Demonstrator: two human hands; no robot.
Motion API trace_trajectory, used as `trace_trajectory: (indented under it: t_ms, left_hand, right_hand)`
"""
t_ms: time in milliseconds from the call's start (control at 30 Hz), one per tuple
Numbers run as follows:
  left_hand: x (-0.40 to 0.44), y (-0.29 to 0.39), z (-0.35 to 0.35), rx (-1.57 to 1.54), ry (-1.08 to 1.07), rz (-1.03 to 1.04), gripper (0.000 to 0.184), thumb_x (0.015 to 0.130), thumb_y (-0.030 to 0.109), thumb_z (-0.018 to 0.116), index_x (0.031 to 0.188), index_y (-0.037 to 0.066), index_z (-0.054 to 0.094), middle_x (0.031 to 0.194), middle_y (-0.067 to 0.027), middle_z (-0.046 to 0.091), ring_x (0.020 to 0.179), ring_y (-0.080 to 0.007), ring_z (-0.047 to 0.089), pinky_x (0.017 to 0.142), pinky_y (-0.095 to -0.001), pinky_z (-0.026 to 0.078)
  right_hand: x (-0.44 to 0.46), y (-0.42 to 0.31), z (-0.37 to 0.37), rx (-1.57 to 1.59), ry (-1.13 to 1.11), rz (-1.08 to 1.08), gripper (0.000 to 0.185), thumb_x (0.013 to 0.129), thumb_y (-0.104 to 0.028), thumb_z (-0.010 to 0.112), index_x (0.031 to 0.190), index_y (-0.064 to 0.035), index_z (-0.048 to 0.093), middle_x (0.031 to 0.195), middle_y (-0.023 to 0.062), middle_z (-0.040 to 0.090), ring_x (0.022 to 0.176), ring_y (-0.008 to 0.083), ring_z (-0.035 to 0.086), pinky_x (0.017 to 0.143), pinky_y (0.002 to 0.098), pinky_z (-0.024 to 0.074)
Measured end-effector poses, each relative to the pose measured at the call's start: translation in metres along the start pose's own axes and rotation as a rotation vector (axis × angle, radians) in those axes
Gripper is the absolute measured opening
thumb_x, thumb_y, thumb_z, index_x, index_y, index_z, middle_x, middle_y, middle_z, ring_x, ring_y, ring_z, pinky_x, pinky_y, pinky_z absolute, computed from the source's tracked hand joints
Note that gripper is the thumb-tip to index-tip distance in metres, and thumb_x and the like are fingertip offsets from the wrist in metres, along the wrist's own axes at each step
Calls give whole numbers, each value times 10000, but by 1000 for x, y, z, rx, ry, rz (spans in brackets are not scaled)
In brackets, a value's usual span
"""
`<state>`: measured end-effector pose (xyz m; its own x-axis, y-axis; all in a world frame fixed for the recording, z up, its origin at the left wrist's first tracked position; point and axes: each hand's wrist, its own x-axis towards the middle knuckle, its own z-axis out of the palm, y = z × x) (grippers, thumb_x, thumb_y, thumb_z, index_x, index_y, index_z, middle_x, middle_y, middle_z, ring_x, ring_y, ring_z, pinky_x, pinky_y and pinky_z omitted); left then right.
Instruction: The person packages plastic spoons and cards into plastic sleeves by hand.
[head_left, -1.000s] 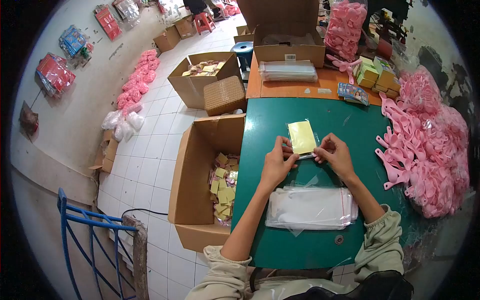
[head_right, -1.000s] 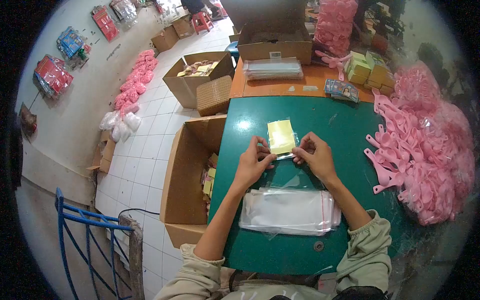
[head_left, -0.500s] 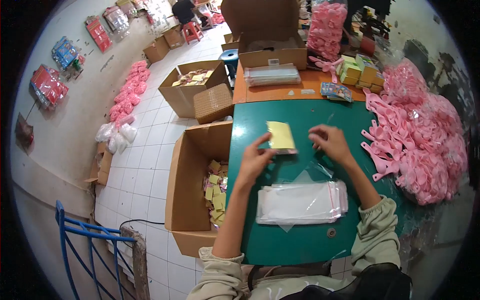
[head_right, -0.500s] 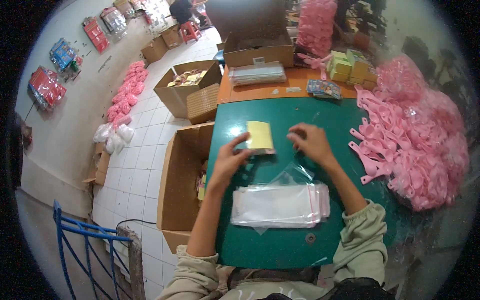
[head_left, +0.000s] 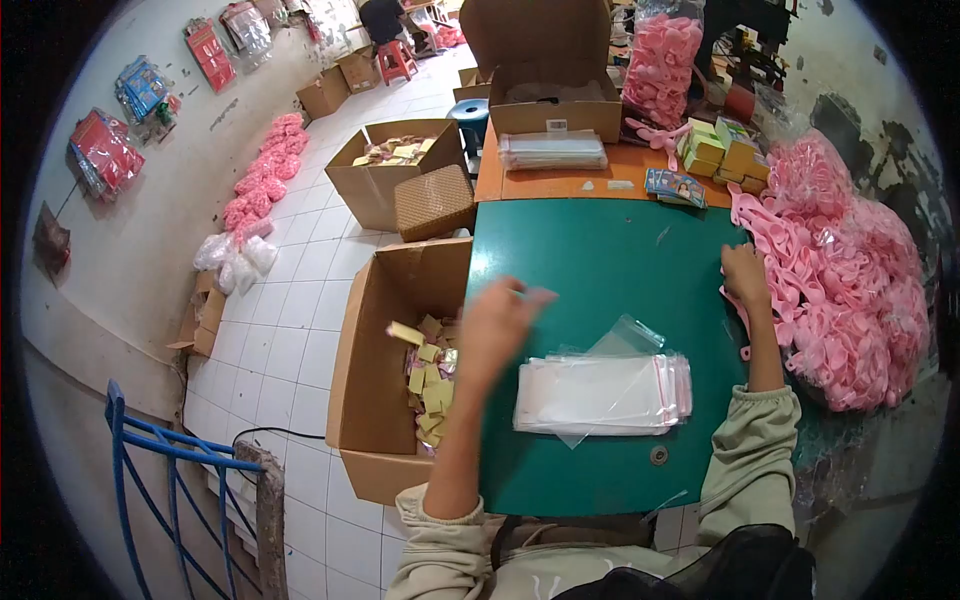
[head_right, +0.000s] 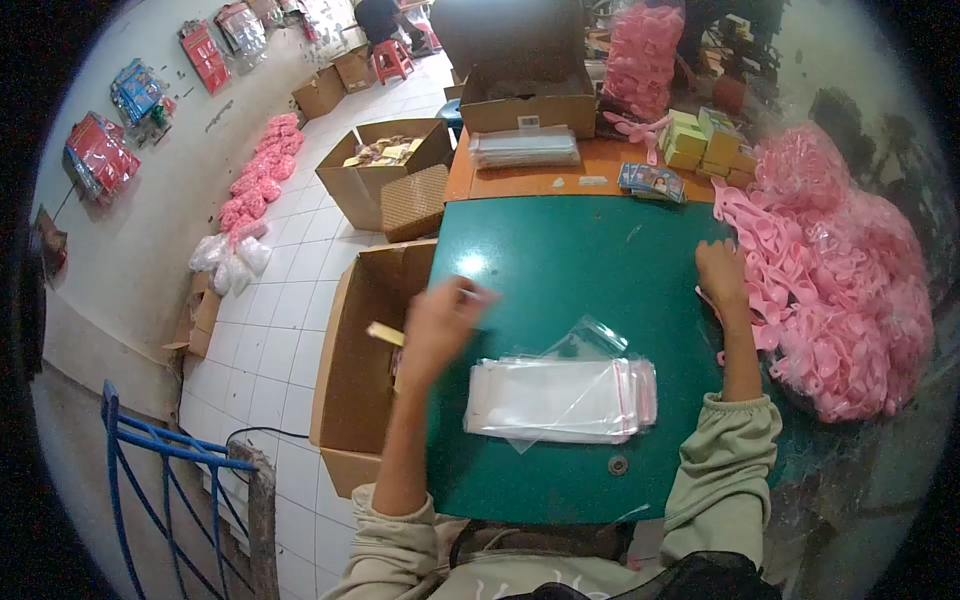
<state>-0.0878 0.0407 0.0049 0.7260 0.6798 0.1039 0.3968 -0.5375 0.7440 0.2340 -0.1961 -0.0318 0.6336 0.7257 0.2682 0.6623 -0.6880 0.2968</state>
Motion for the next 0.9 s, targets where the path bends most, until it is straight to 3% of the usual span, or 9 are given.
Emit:
trace_trajectory:
  t_ms: [33,100,200,300,400,500,700,800,900]
  left_hand:
    - [-7,22,21,171,-138,52,570,814,549,532,960,-2,557,840,-149,613,814,-306,606,676,-397,462]
    - [-25,47,58,426,-87,275,406,821,312,623,1059,-4,533,765,-125,627,699,-276,609,624,-375,466]
    - [-22,38,90,322,-16,442,440,786,285,647,1074,-21,514,763,-145,628,694,-298,609,627,-383,466]
    - [-7,25,89,-84,-319,258,425,746,265,677,1052,8,531,822,-153,622,717,-308,602,658,-386,464]
    - [4,24,74,-143,-512,195,384,737,243,691,1031,40,550,873,-145,586,779,-305,583,691,-389,460]
    - [-15,35,75,203,-110,355,336,732,233,697,977,49,560,877,-121,542,832,-283,559,709,-379,459]
    - [-7,24,87,146,-188,449,253,782,232,670,863,45,521,869,-130,551,809,-274,575,692,-368,465]
    - [3,28,68,-317,-446,145,212,829,153,633,935,50,481,885,-140,616,807,-217,615,696,-313,483]
    - [10,18,73,-1002,-494,61,248,856,95,598,1015,42,415,895,-153,652,817,-163,628,721,-268,492]
  right_hand:
    - [-1,-1,-10,20,3,-1,109,731,-55,563,837,-61,587,871,125,597,901,308,541,782,456,403]
    - [-3,4,-11,25,33,-8,110,742,-50,549,846,-63,585,888,120,588,911,306,531,788,462,393]
    - [6,16,-5,10,163,-28,97,750,-49,545,841,-61,576,902,112,571,914,297,522,787,464,386]
    - [8,10,-55,166,331,-36,66,765,-61,549,826,-38,556,889,119,560,896,299,528,767,444,403]
    - [9,-11,-104,520,400,-57,87,793,-77,555,844,-8,540,850,142,570,840,298,558,721,410,428]
    - [5,-37,-133,767,336,-90,120,803,-75,571,881,9,535,798,155,584,754,288,588,664,376,443]
    - [-4,-61,-157,883,326,-108,159,793,-53,612,920,0,532,721,131,599,660,227,617,596,317,464]
    - [-5,-67,-158,992,317,-104,173,794,-65,629,920,-5,526,702,109,606,637,185,622,586,285,478]
    - [-5,-72,-153,1054,162,-133,174,796,-77,638,912,-4,530,702,83,609,645,137,623,594,261,487]
